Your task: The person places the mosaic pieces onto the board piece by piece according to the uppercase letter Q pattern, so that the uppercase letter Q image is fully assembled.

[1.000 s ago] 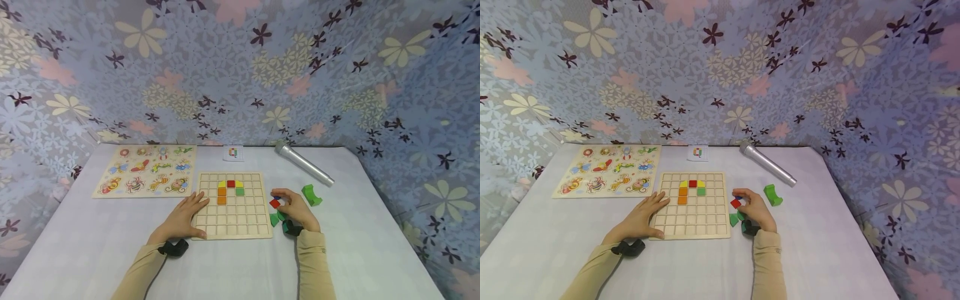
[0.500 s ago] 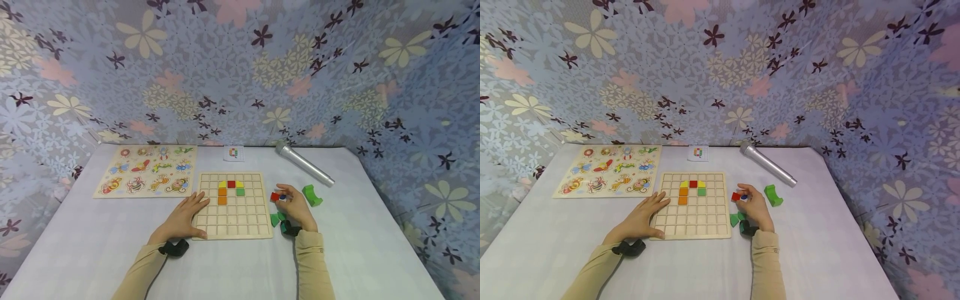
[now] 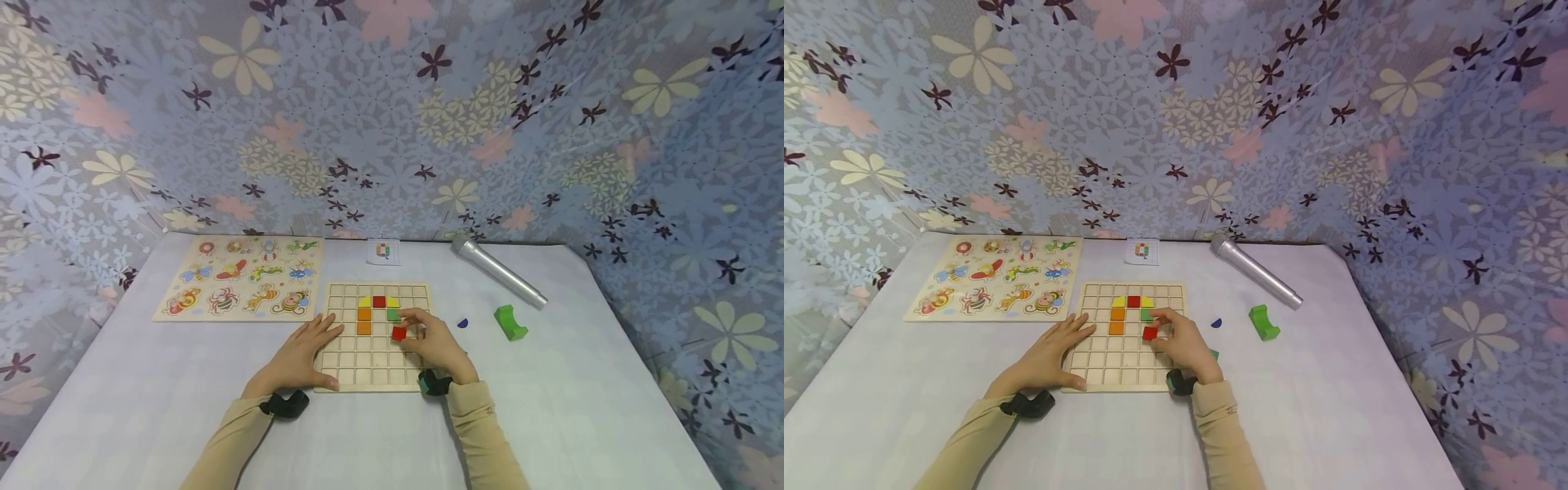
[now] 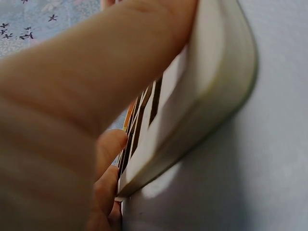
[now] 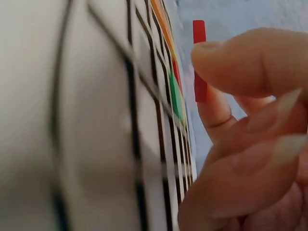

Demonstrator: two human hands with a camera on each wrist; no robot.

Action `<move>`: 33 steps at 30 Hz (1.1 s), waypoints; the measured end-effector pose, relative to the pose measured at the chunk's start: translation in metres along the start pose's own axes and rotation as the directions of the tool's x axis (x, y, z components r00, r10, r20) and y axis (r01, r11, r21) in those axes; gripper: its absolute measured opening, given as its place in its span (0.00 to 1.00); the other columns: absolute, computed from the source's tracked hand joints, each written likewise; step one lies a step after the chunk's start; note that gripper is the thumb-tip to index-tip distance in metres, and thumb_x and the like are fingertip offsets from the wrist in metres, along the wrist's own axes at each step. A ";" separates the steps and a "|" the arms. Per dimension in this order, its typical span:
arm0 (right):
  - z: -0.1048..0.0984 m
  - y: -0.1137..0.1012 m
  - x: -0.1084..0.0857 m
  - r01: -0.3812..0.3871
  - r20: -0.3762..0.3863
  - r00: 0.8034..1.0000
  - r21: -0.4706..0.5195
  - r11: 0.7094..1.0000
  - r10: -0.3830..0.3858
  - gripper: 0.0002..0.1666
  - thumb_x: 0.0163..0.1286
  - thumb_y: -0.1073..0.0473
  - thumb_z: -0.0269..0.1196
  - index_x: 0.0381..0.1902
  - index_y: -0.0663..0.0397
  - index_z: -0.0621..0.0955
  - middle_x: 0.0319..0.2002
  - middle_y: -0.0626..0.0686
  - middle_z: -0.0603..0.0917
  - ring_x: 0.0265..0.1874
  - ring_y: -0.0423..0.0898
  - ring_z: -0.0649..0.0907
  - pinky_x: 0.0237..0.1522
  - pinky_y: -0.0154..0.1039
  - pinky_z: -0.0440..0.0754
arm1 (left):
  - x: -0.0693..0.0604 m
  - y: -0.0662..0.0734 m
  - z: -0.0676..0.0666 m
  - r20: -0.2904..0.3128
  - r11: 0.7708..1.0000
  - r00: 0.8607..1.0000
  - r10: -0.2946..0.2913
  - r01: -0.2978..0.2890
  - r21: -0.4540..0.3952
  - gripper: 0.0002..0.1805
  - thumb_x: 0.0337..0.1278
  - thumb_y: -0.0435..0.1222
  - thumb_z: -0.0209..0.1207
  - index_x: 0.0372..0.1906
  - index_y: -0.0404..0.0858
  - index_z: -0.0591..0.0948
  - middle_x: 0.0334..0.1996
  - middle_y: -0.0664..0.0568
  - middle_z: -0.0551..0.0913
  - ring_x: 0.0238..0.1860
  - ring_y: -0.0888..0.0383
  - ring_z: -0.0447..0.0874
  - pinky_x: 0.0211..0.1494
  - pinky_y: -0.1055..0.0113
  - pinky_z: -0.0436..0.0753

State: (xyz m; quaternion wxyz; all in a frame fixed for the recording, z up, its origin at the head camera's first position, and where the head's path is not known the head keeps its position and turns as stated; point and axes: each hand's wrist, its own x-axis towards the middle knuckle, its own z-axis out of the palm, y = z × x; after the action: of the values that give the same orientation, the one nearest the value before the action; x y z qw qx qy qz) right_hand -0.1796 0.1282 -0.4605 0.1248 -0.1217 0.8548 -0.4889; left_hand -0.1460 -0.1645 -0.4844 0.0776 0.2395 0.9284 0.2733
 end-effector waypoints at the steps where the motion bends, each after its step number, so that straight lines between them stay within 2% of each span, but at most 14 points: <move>1: 0.005 -0.002 0.001 0.019 0.015 1.000 -0.013 1.000 -0.019 0.30 0.57 0.70 0.67 0.59 0.52 0.77 0.47 0.55 0.83 0.18 0.38 0.66 0.19 0.27 0.63 | 0.000 0.000 -0.001 -0.002 1.000 1.000 0.004 -0.004 -0.002 0.60 0.29 0.58 0.74 0.73 0.40 0.63 0.77 0.41 0.53 0.77 0.37 0.45 0.77 0.41 0.49; 4: 0.017 -0.008 0.004 0.062 0.054 0.997 -0.047 0.997 -0.059 0.28 0.59 0.69 0.67 0.58 0.53 0.78 0.47 0.55 0.83 0.17 0.38 0.66 0.18 0.27 0.65 | -0.001 0.001 -0.002 -0.015 1.000 1.000 0.018 -0.017 0.009 0.60 0.29 0.58 0.74 0.72 0.39 0.64 0.76 0.39 0.54 0.76 0.36 0.47 0.76 0.40 0.51; 6: 0.023 -0.011 0.005 0.077 0.073 0.995 -0.057 0.995 -0.073 0.27 0.59 0.69 0.66 0.57 0.53 0.78 0.47 0.55 0.83 0.20 0.39 0.69 0.22 0.27 0.68 | -0.001 0.001 -0.002 -0.017 1.000 1.000 0.019 -0.018 0.011 0.60 0.29 0.58 0.74 0.72 0.39 0.64 0.76 0.39 0.55 0.76 0.35 0.47 0.76 0.40 0.51; 10: 0.030 -0.013 0.005 0.079 0.072 0.995 -0.091 0.993 -0.073 0.26 0.59 0.71 0.65 0.56 0.52 0.80 0.48 0.54 0.84 0.32 0.42 0.79 0.35 0.31 0.77 | -0.001 0.001 -0.003 -0.013 1.000 1.000 0.012 -0.012 0.013 0.59 0.30 0.59 0.74 0.72 0.39 0.64 0.76 0.40 0.54 0.76 0.36 0.47 0.76 0.40 0.52; 14: 0.032 -0.013 0.005 0.087 0.056 0.995 -0.129 0.988 -0.080 0.25 0.58 0.71 0.65 0.54 0.51 0.80 0.48 0.52 0.84 0.42 0.45 0.82 0.43 0.37 0.80 | -0.001 0.001 -0.003 -0.014 1.000 1.000 0.013 -0.012 0.022 0.59 0.29 0.59 0.74 0.72 0.39 0.64 0.76 0.40 0.55 0.76 0.36 0.48 0.76 0.41 0.52; 17: 0.033 -0.012 0.005 0.093 0.046 0.995 -0.139 0.986 -0.087 0.25 0.58 0.71 0.65 0.54 0.51 0.80 0.48 0.52 0.85 0.34 0.43 0.80 0.38 0.34 0.79 | -0.001 0.001 -0.003 -0.012 1.000 1.000 0.010 -0.010 0.023 0.59 0.30 0.59 0.74 0.72 0.39 0.64 0.76 0.40 0.55 0.76 0.36 0.48 0.76 0.41 0.52; 22: 0.034 -0.014 0.004 0.099 0.042 0.995 -0.138 0.985 -0.094 0.25 0.58 0.70 0.65 0.54 0.51 0.81 0.47 0.52 0.85 0.21 0.39 0.71 0.26 0.29 0.72 | -0.002 0.000 -0.004 -0.009 1.000 1.000 0.010 -0.010 0.027 0.59 0.30 0.59 0.74 0.72 0.39 0.64 0.76 0.39 0.55 0.76 0.36 0.48 0.76 0.40 0.53; 28: 0.030 -0.012 0.002 0.077 0.025 0.997 -0.101 0.992 -0.075 0.26 0.58 0.70 0.65 0.55 0.51 0.80 0.47 0.52 0.85 0.20 0.38 0.70 0.25 0.28 0.70 | -0.001 0.001 -0.003 -0.028 0.999 0.999 0.039 -0.038 0.031 0.58 0.30 0.58 0.74 0.71 0.38 0.65 0.75 0.38 0.56 0.75 0.34 0.49 0.75 0.38 0.54; 33: 0.008 -0.002 -0.010 0.024 -0.038 0.999 -0.010 1.000 -0.024 0.27 0.58 0.71 0.65 0.56 0.51 0.80 0.45 0.54 0.85 0.16 0.37 0.66 0.17 0.27 0.65 | -0.001 0.002 -0.003 -0.027 0.999 0.998 0.048 -0.047 0.016 0.58 0.30 0.57 0.74 0.71 0.37 0.65 0.75 0.38 0.56 0.75 0.34 0.49 0.75 0.38 0.53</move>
State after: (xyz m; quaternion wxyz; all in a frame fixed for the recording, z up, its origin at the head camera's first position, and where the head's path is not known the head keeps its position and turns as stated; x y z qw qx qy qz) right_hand -0.1676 0.1241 -0.4612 0.1021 -0.1232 0.8578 -0.4884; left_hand -0.1450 -0.1653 -0.4806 0.0565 0.2583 0.9254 0.2714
